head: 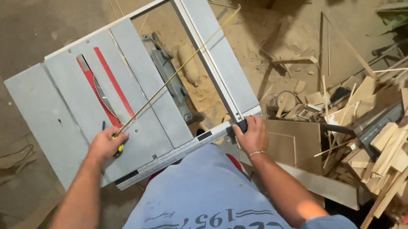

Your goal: Measuring and adjusting a table saw fence using a tape measure to prepare for precision cuts on a wood board.

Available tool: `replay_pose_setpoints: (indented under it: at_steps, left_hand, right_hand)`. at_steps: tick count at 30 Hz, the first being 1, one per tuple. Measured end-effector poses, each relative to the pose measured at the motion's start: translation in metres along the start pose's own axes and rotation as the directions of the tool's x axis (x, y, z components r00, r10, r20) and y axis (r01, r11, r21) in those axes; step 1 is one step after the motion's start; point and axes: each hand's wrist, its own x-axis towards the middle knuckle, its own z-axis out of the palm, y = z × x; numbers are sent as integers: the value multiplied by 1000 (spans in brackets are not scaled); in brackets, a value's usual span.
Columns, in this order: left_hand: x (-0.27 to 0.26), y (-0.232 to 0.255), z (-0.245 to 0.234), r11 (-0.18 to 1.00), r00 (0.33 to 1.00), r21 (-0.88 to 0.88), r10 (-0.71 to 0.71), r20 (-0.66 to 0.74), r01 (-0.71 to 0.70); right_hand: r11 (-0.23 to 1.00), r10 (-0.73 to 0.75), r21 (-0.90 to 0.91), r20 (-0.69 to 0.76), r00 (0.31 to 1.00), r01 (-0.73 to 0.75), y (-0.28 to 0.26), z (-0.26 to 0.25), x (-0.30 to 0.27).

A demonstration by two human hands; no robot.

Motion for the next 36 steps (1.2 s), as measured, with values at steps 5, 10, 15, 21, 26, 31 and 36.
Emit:
replay_pose_setpoints:
  at_steps: [5, 10, 15, 21, 26, 31, 36]
  left_hand:
    - [22, -48, 36, 995, 997, 86, -46, -57, 51]
    - [3, -49, 37, 998, 993, 18, -54, -108, 56]
    - [2, -46, 36, 999, 989, -22, -46, -140, 43]
    - [5, -44, 42, 997, 986, -60, -64, -156, 55]
    - [9, -57, 44, 993, 984, -114, -55, -169, 36]
    - [23, -95, 52, 982, 976, -186, -68, -208, 29]
    - [4, -111, 45, 916, 897, -366, -18, -442, -162]
  right_hand:
    - [985, 171, 19, 29, 985, -172, -3, 7, 11]
    - [985, 168, -28, -17, 986, -169, 15, 18, 17]
    - [989, 128, -63, -133, 983, -137, 44, 20, 34]
    - [989, 121, -67, -146, 982, -132, 66, 22, 50]
    - [993, 45, -108, -93, 995, -55, 64, 4, 55]
    - [982, -99, -165, -37, 994, 92, 64, 2, 62]
    - [933, -358, -163, -304, 883, 322, 63, 2, 62]
